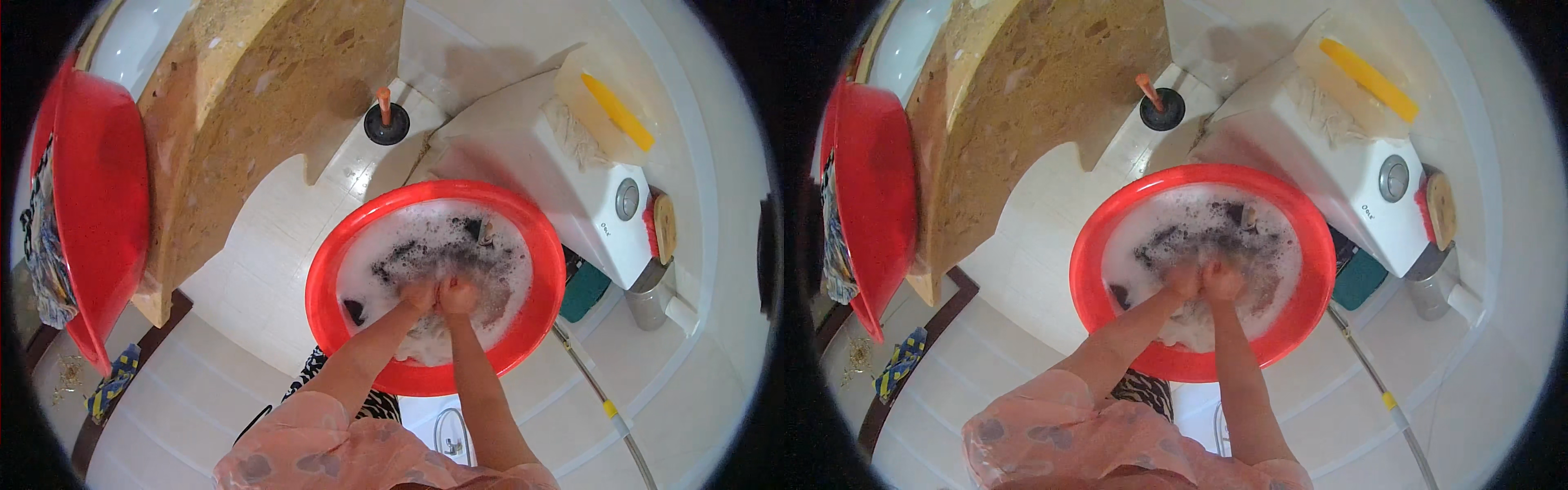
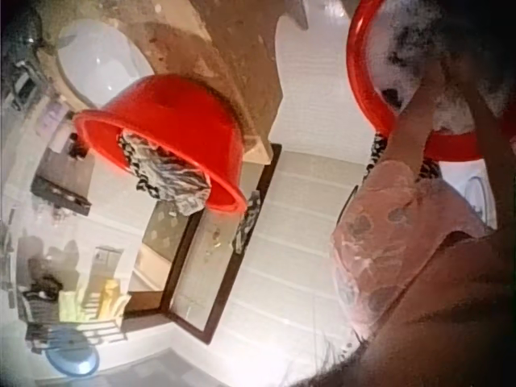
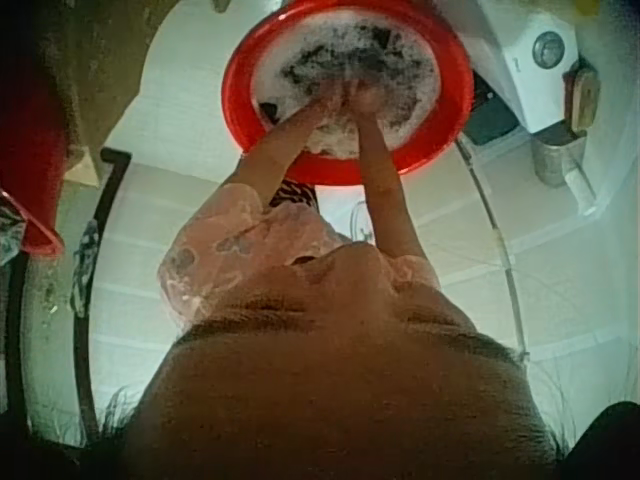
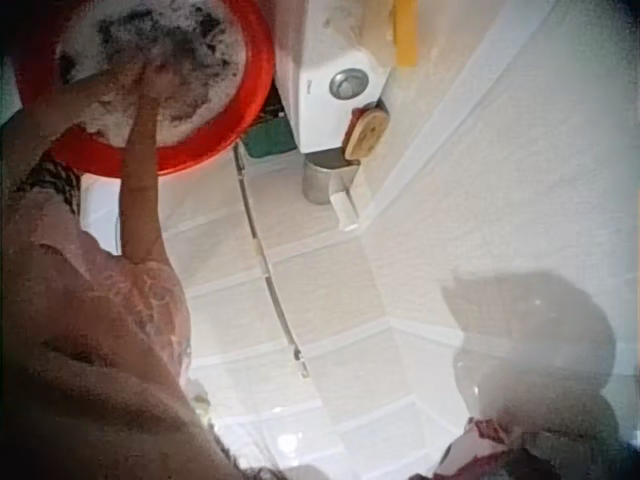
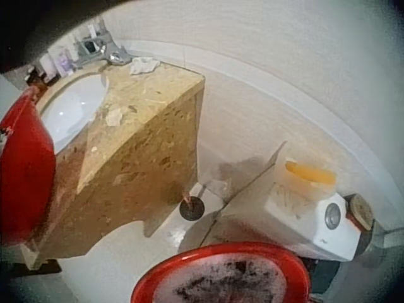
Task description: Hand-washing clothes in a basin in a bathroom.
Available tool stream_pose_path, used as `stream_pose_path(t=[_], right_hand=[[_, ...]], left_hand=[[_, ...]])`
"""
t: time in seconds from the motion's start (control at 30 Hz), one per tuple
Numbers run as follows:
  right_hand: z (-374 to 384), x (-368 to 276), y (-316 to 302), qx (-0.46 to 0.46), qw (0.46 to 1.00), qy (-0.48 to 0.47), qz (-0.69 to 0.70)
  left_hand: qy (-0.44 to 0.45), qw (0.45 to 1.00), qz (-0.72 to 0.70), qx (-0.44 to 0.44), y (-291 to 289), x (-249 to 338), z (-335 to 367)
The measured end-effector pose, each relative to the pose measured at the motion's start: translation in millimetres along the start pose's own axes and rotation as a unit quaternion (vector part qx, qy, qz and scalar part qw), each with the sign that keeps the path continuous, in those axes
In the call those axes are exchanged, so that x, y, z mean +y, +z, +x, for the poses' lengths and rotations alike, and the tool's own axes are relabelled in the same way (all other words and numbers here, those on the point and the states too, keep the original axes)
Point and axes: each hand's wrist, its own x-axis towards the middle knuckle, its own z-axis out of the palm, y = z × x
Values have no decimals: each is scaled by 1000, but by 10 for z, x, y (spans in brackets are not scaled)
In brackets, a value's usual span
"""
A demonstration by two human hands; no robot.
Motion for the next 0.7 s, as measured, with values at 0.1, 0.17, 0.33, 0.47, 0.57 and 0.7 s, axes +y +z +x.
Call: stream_pose_path(t=[0.1, 0.17, 0.33, 0.47, 0.57, 0.7], right_hand=[[271, 250, -60, -18, 998, 62, 28], [432, 186, -127, -1, 995, 67, 71], [705, 406, -243, 33, 997, -2, 67], [550, 256, -589, 136, 956, -29, 257], [311, 263, -864, 250, 878, -67, 404], [61, 415, -778, 165, 937, -190, 244]], left_hand=[[36, 996, -34, -73, -258, 363, -96], [38, 996, -42, -65, -516, 443, -161], [129, 985, -20, 110, -825, 521, -428], [166, 963, -36, 209, -1102, 265, -769], [175, 941, -82, 279, -1394, 253, -952], [275, 922, -119, 246, -1318, 286, -1078]])
